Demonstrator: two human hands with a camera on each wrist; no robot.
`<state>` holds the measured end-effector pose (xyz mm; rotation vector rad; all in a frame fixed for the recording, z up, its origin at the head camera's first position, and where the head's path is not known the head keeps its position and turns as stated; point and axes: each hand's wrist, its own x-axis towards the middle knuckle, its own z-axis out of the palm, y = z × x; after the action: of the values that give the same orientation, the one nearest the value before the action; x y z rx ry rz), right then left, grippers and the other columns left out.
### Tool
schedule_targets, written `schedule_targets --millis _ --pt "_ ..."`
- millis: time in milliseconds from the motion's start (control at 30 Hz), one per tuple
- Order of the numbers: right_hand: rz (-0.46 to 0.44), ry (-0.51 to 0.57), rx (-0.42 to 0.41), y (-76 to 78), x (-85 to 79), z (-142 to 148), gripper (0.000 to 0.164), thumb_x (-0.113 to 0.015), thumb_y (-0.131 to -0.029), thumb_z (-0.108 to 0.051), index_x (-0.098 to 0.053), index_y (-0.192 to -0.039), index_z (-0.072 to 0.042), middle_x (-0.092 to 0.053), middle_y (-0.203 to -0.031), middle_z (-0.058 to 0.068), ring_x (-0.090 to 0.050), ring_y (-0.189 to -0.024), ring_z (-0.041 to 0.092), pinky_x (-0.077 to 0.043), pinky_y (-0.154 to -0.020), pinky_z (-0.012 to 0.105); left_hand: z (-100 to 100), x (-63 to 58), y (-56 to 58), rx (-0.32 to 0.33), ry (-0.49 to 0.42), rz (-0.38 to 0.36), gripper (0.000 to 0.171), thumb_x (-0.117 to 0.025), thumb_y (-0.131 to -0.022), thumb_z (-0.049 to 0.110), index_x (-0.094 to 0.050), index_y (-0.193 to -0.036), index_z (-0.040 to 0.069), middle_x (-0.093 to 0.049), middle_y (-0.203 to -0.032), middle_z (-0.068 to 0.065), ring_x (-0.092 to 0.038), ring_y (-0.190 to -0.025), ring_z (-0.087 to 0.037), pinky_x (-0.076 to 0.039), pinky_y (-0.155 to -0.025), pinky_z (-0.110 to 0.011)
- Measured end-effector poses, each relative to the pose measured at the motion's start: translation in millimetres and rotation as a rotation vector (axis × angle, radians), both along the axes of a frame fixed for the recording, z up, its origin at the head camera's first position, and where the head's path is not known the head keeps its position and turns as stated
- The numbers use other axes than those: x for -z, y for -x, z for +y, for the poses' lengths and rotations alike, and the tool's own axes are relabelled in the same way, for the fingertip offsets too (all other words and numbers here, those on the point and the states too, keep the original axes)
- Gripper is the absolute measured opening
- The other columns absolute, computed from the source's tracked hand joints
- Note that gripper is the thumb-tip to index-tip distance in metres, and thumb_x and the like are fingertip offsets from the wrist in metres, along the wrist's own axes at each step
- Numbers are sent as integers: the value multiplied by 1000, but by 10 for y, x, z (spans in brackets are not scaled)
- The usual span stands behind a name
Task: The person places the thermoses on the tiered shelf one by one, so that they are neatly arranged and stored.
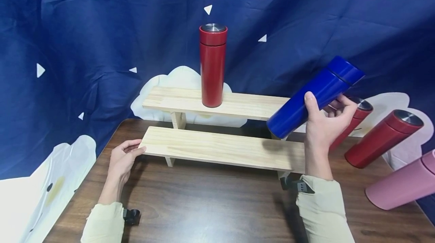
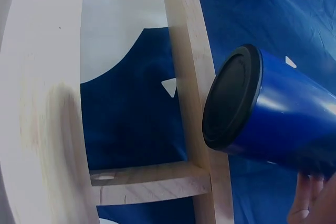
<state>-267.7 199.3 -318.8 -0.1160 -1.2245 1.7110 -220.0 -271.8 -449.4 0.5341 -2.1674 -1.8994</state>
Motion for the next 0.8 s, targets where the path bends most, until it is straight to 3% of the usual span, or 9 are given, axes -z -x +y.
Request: schedule_targets --millis 200,533,800 --pt "-18 20 -12 30 -15 -30 62 -92 -67 -11 -56 -117 -8 -61 -104 11 -57 -92 22 -42 -78 31 11 -4 1 5 8 0 45 -75 -88 -2 -60 -129 -11 -67 -102 -2 -60 -88 -1 -49 -77 -12" --pt "25 23 -37 64 -83 -112 59 -92 -67 -9 -54 -113 -7 -60 -102 11 -56 -92 22 -41 -79 30 7 35 18 15 15 -13 45 -74 -88 -2 -60 -130 -10 -67 -109 -9 -60 -88 -1 -49 -77 -12" --pt "73 47 -51 100 -170 -204 60 -93 -65 -7 -53 -110 -7 -60 -101 12 -56 -93 22 -41 -80 30 -9 27 5 8 -3 19 46 -75 -87 -3 -60 -130 -12 -68 -103 -3 -61 -88 -1 -50 -77 -12"
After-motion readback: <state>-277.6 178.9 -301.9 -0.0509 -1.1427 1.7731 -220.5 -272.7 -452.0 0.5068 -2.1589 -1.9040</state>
